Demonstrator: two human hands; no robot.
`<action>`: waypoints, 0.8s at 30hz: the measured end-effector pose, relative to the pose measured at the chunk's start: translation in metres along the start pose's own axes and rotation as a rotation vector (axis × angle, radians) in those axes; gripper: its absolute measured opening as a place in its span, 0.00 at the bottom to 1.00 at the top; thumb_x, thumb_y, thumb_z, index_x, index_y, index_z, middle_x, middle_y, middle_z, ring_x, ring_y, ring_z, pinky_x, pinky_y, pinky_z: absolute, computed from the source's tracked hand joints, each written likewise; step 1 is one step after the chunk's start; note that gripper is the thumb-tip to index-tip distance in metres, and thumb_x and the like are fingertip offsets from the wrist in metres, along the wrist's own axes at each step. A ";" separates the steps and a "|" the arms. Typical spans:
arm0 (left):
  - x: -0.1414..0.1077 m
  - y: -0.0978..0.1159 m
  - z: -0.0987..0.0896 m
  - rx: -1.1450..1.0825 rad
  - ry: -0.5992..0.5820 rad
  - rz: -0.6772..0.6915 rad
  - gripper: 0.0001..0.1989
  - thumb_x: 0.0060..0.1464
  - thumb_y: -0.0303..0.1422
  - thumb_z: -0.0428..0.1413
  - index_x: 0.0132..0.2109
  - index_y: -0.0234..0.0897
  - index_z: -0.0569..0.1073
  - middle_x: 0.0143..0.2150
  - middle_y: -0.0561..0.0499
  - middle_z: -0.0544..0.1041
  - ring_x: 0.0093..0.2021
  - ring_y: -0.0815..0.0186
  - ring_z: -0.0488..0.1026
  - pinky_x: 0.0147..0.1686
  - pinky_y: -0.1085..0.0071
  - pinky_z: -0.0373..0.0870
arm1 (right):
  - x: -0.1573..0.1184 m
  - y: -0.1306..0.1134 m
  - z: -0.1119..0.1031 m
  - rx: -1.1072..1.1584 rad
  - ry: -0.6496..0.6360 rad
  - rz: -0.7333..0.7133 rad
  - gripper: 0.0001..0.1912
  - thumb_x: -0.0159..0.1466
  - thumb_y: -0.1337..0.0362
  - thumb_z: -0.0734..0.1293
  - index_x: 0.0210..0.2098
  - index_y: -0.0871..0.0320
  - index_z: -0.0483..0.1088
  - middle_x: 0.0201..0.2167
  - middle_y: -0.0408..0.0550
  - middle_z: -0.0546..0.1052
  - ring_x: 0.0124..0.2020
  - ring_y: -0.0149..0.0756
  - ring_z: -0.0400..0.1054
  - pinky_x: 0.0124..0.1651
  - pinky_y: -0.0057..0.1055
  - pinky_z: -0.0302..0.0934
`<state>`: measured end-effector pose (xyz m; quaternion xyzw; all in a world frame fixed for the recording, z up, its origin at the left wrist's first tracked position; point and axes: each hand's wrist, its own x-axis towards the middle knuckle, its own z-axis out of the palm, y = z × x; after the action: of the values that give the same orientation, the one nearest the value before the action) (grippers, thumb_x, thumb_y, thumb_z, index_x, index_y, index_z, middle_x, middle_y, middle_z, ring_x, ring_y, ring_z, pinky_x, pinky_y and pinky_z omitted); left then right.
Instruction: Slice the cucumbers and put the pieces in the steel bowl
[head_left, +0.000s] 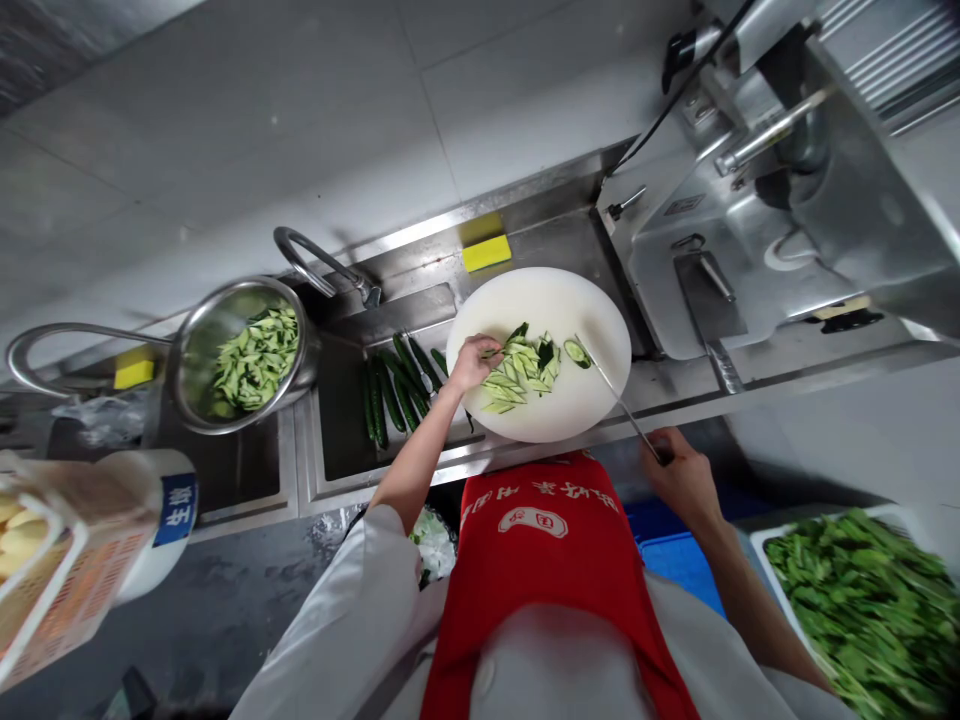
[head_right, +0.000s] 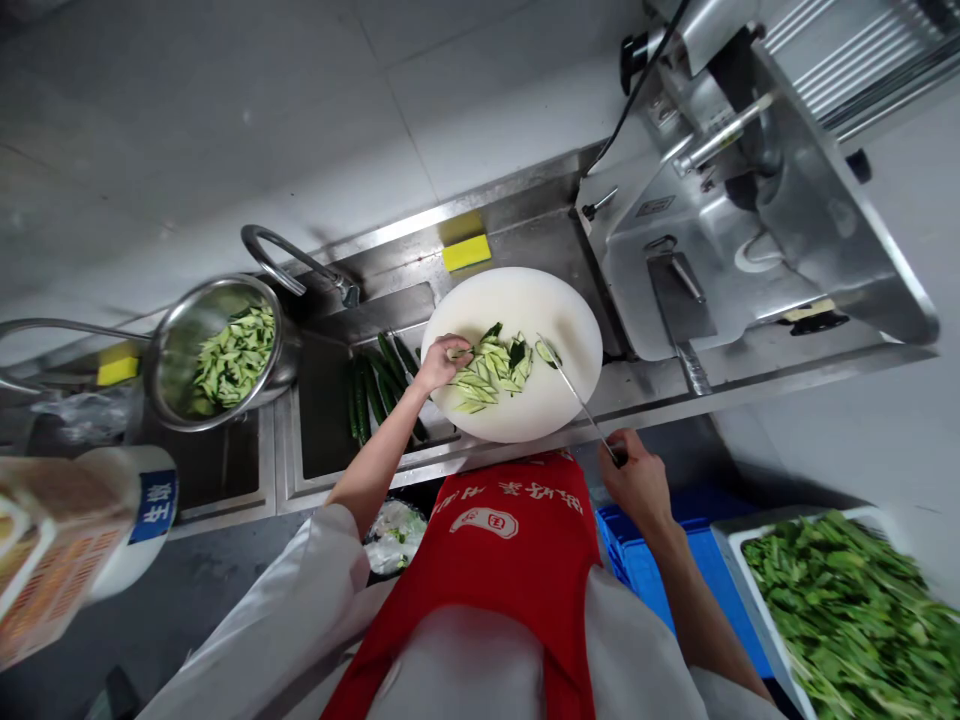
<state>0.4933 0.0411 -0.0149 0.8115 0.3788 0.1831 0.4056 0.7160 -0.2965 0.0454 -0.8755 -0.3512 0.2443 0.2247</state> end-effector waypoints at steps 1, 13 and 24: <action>0.004 0.003 -0.004 0.045 0.030 -0.019 0.08 0.53 0.30 0.59 0.41 0.34 0.77 0.39 0.46 0.79 0.42 0.61 0.75 0.50 0.64 0.71 | -0.001 0.002 0.000 0.000 -0.010 0.008 0.12 0.62 0.52 0.62 0.37 0.54 0.69 0.26 0.46 0.77 0.29 0.39 0.73 0.33 0.29 0.58; 0.026 0.019 -0.006 0.498 0.217 -0.122 0.06 0.52 0.24 0.58 0.36 0.39 0.77 0.39 0.41 0.78 0.52 0.46 0.65 0.53 0.46 0.60 | -0.012 0.043 0.014 0.210 -0.183 0.056 0.16 0.65 0.48 0.59 0.30 0.52 0.60 0.17 0.38 0.67 0.19 0.31 0.60 0.26 0.28 0.53; -0.035 0.057 0.106 -0.136 -0.310 -0.197 0.06 0.53 0.29 0.61 0.40 0.33 0.77 0.31 0.51 0.77 0.29 0.67 0.73 0.33 0.70 0.71 | -0.019 0.079 0.033 0.541 -0.394 0.268 0.23 0.60 0.40 0.62 0.27 0.52 0.58 0.12 0.36 0.66 0.13 0.29 0.59 0.20 0.27 0.53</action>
<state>0.5607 -0.0624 -0.0332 0.7597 0.3761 0.0407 0.5290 0.7246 -0.3547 -0.0199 -0.7588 -0.1924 0.5196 0.3424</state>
